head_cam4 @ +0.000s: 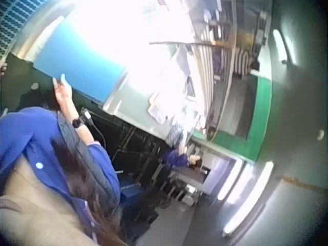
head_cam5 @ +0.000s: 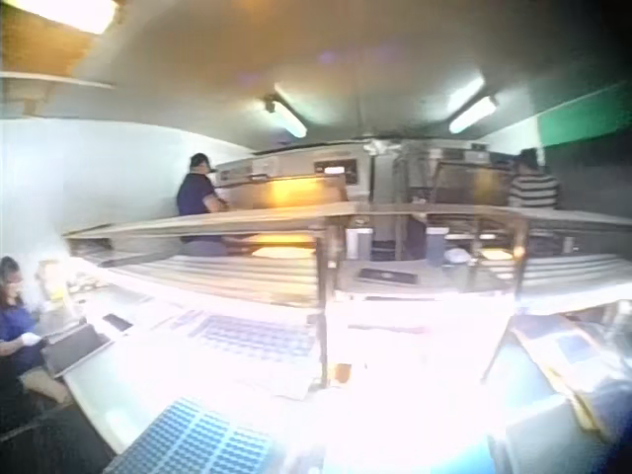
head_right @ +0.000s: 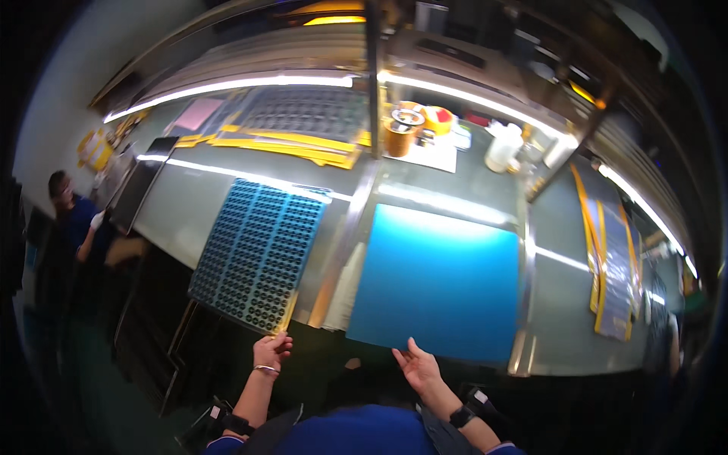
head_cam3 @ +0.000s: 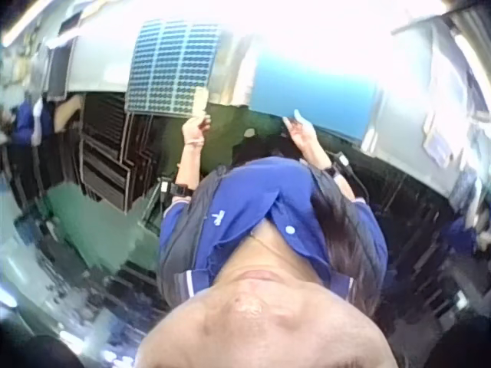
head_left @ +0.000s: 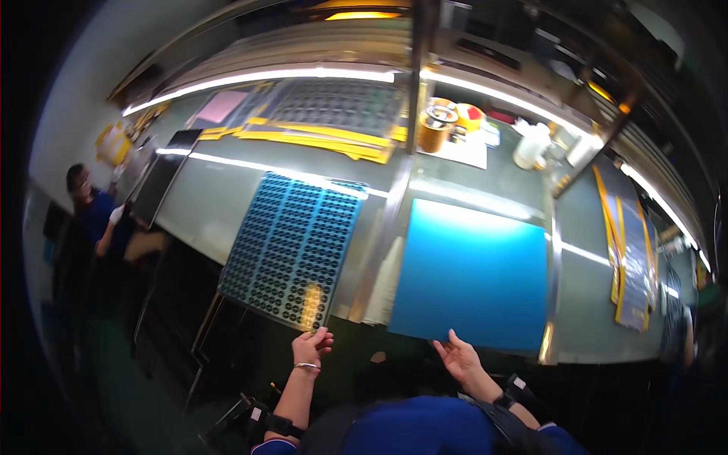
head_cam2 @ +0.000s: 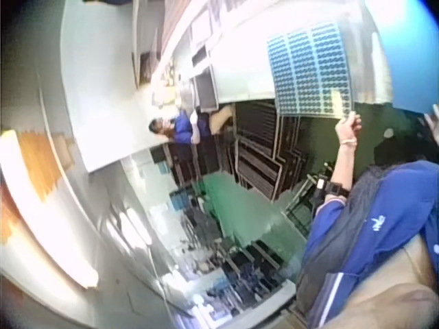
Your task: The recorder is inspecting blue and black patterned panels at a workbench, sorting them, and loading them into vertical racks in a factory setting.
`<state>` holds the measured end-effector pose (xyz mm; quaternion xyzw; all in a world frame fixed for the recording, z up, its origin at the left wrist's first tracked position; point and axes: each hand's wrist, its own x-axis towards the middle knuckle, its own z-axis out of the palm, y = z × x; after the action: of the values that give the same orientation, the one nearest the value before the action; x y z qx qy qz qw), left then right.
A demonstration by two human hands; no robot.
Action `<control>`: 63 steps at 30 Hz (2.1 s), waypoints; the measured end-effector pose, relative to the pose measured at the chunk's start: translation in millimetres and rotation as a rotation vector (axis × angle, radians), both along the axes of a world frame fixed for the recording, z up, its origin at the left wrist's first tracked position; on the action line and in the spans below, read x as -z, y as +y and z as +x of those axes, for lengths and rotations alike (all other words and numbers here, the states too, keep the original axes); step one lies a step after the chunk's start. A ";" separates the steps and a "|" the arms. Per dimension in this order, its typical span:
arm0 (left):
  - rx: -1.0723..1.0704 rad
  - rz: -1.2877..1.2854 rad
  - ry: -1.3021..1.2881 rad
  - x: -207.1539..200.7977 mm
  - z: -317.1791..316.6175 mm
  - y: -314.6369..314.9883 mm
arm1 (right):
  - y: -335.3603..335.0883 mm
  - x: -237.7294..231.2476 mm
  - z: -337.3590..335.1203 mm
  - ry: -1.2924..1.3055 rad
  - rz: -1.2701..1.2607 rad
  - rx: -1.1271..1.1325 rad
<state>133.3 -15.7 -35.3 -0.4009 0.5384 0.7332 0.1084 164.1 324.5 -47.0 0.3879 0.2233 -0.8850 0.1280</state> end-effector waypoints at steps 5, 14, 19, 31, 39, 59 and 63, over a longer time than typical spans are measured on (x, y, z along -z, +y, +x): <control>-0.002 -0.018 -0.063 12.1 -3.3 9.8 | 7.6 -2.5 3.5 0.050 0.045 -0.015; 0.488 -0.124 -0.101 2.9 19.5 16.6 | 1.4 -36.7 -0.3 0.096 0.124 0.136; 0.699 -0.366 0.286 -22.1 5.5 23.0 | 90.3 -125.5 -4.4 0.216 0.692 0.400; 0.952 -1.626 0.571 -17.2 -7.2 -5.5 | 90.2 -196.3 18.6 0.567 2.425 -0.184; 0.982 -1.799 0.654 17.2 -13.4 -9.2 | 59.6 -32.0 15.7 0.514 2.590 -0.531; 1.063 -1.603 0.631 -6.9 -1.6 -22.4 | 26.1 -55.4 -22.5 0.678 1.858 -0.669; 1.163 -1.434 0.588 -9.9 -8.9 -24.8 | 11.0 -33.8 -29.6 0.772 1.907 -0.693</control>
<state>124.5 -40.5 -25.4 0.1564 0.9776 0.1335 0.0451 134.6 335.5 -13.1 -0.0611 0.9417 -0.3251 -0.0623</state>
